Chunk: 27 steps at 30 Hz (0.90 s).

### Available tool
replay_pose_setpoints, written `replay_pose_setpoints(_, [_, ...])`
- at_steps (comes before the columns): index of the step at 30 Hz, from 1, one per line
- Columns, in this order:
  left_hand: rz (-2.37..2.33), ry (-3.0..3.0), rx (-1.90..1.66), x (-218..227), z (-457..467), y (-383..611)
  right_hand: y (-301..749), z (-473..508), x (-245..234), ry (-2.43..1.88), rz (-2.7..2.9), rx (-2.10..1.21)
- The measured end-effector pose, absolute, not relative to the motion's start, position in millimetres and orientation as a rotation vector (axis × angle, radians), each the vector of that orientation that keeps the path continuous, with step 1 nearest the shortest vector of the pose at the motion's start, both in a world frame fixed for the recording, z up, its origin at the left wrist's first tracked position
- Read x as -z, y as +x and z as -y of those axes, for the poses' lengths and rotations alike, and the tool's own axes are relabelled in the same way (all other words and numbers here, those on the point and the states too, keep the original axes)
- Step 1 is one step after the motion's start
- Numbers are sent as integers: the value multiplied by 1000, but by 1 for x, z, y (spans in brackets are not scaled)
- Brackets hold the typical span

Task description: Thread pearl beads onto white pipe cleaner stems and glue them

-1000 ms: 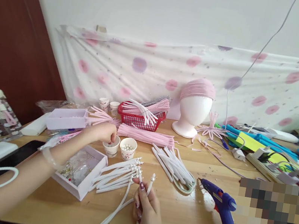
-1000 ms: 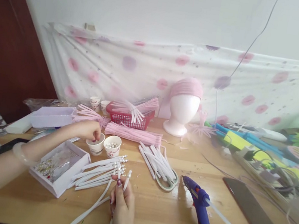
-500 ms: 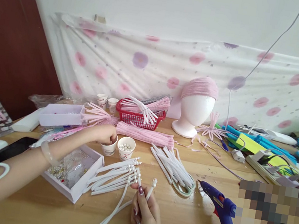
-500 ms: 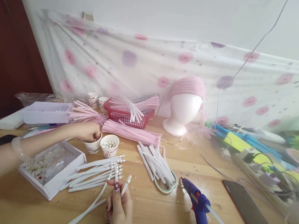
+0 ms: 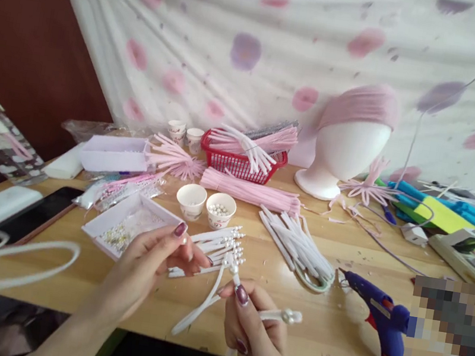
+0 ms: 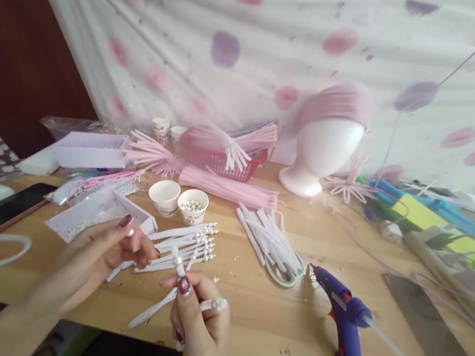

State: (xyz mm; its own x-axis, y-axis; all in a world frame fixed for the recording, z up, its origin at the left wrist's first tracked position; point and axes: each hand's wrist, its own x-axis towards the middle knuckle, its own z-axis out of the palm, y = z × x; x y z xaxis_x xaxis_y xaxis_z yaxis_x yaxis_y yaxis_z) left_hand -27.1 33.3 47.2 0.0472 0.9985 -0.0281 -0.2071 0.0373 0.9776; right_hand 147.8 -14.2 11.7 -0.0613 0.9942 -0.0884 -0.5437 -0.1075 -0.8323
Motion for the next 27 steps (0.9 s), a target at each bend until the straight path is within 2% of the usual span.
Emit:
replay_pose_setpoints(4, [-847, 792, -1219, -30, -19, -10, 142, 22, -21, -870, 779, -1594])
replay_pose_setpoints(13, [-749, 597, -1144, -20, -21, 2, 133, 21, -19, -945, 803, -1684])
replay_pose_setpoints(22, [-578, 499, -1048, -13, -17, 7, 132, 10, -13, -912, 599, -1448])
replay_pose_setpoints(27, [-449, 315, -932, -16, -10, 14, 138, 12, -19, -1111, 650, -1242])
